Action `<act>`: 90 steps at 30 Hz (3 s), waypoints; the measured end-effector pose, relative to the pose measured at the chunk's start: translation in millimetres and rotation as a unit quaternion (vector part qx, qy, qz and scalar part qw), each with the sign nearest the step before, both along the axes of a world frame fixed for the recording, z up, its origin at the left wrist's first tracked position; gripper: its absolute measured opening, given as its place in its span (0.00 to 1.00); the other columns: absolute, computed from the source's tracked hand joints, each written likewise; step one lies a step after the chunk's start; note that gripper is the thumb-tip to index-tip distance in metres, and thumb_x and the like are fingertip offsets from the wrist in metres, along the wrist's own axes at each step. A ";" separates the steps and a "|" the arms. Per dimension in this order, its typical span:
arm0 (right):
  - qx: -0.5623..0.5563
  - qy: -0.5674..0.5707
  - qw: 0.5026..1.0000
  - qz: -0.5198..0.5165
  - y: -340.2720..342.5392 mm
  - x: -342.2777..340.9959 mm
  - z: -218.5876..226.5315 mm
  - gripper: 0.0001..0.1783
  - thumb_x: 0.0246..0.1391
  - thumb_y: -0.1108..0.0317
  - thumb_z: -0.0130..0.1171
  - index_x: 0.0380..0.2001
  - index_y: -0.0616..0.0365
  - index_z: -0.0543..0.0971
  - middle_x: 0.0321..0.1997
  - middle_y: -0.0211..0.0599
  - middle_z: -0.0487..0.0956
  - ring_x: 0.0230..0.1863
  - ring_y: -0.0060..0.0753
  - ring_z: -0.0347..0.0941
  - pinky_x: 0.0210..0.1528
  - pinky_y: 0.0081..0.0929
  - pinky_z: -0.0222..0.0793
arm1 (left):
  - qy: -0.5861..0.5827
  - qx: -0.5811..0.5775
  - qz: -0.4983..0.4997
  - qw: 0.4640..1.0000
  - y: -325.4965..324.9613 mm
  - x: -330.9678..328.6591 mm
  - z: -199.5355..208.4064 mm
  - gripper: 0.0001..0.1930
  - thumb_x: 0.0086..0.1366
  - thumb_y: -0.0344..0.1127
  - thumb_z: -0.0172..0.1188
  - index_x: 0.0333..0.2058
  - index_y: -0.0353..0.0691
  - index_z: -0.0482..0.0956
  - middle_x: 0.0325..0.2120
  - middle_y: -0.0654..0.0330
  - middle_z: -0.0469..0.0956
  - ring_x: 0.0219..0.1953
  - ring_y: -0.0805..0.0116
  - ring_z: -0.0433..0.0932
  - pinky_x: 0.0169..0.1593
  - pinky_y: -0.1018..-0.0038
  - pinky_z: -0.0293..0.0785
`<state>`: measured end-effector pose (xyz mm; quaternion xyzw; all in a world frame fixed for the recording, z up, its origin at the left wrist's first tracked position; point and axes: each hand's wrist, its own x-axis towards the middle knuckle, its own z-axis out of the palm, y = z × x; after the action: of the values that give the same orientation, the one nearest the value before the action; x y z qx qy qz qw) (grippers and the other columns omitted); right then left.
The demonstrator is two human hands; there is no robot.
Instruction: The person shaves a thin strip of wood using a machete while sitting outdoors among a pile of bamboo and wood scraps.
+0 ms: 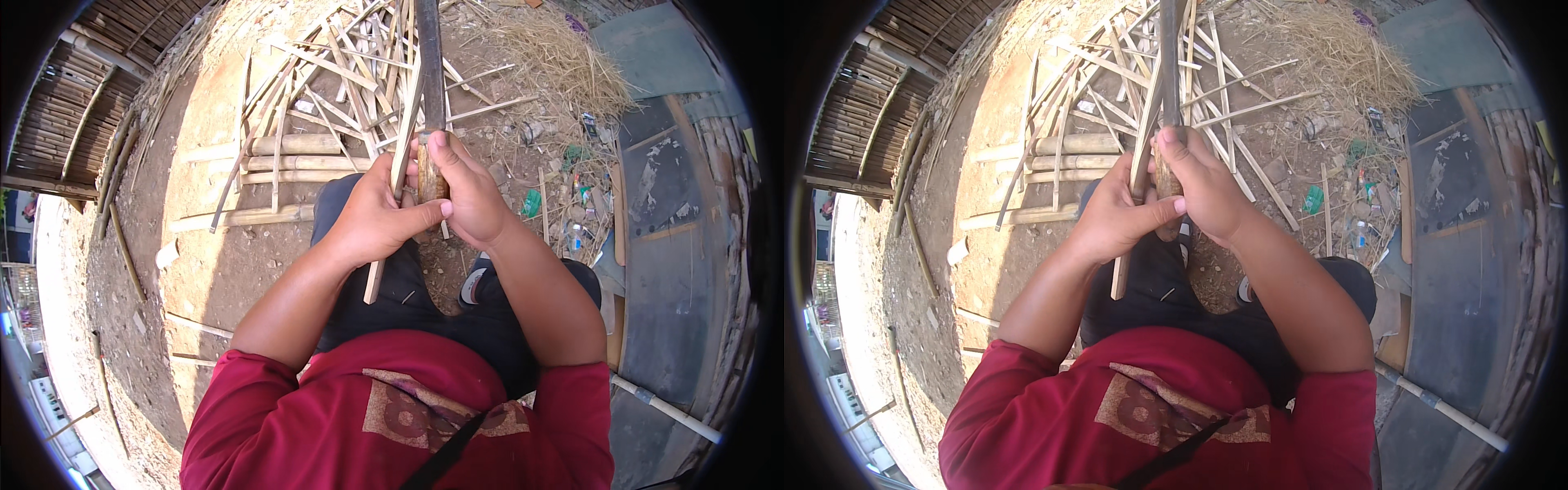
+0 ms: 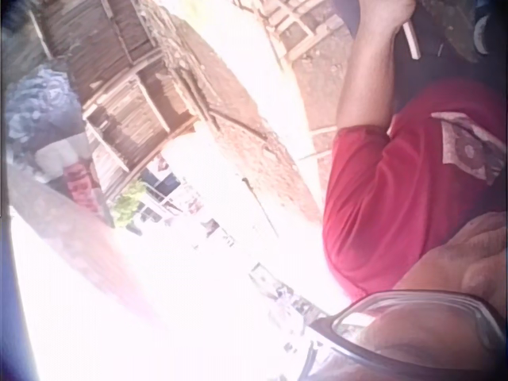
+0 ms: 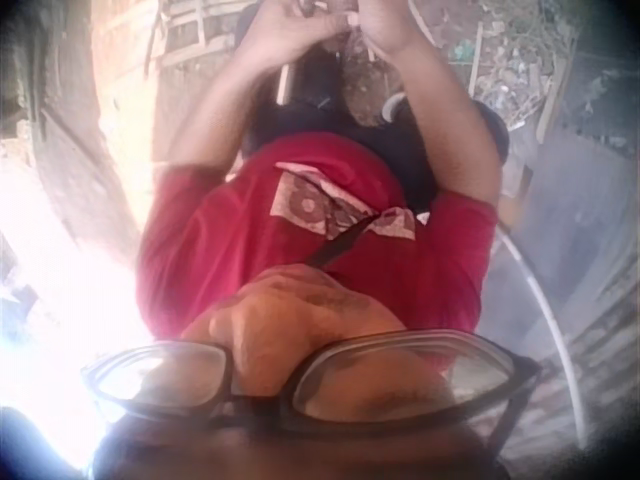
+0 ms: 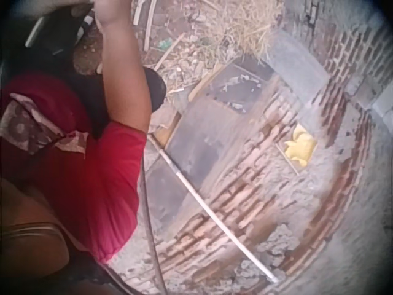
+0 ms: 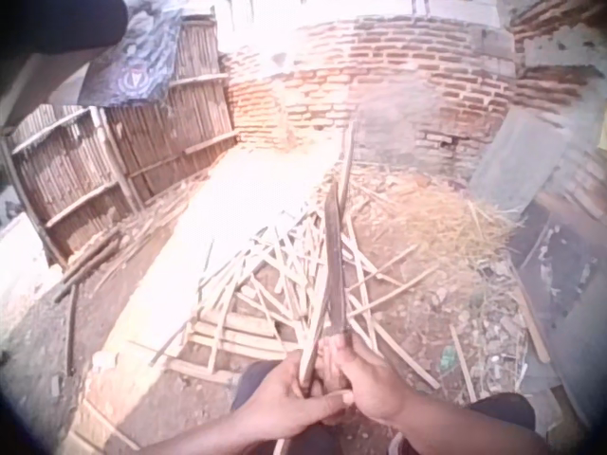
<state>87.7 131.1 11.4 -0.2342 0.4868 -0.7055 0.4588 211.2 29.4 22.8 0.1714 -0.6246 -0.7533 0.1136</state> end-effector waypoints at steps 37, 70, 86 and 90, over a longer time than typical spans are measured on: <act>0.495 0.448 0.744 -0.020 -201.8 -5.9 -299.4 0.11 0.52 0.63 0.62 0.35 0.55 0.85 0.46 0.53 0.74 0.51 0.56 0.75 0.52 0.45 0.74 | -0.165 -0.068 0.291 0.940 -170.8 140.3 -36.5 0.34 0.51 0.27 0.77 0.54 0.36 0.67 0.39 0.56 0.81 0.39 0.70 0.81 0.44 0.73 0.80; 0.371 0.449 0.806 0.110 -181.5 -159.2 -301.3 0.14 0.55 0.73 0.54 0.44 0.65 0.76 0.39 0.61 0.82 0.47 0.62 0.80 0.48 0.51 0.76 | -0.179 -0.023 0.222 0.958 -173.2 104.2 -34.7 0.40 0.47 0.25 0.79 0.57 0.37 0.66 0.40 0.55 0.81 0.39 0.68 0.82 0.43 0.74 0.80; 0.556 0.035 0.829 -0.061 313.3 -178.1 -6.0 0.20 0.71 0.47 0.50 0.32 0.49 0.72 0.19 0.20 0.63 0.16 0.16 0.51 0.19 0.22 0.46 | -0.122 -0.047 0.202 0.971 -147.8 105.1 -27.1 0.45 0.47 0.25 0.78 0.64 0.36 0.64 0.39 0.57 0.79 0.42 0.66 0.79 0.50 0.71 0.75; 0.477 -0.070 0.850 -0.214 404.0 -137.1 -35.3 0.16 0.72 0.51 0.49 0.35 0.49 0.72 0.20 0.20 0.64 0.18 0.16 0.56 0.21 0.20 0.52 | -0.135 -0.064 0.208 0.967 -138.6 99.4 -18.9 0.43 0.47 0.27 0.79 0.62 0.36 0.65 0.40 0.57 0.79 0.43 0.65 0.79 0.50 0.70 0.75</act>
<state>-49.5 535.1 -24.0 0.1734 0.7682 -0.4816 0.3844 310.6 -109.2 4.0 0.3901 -0.6315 -0.6417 0.1929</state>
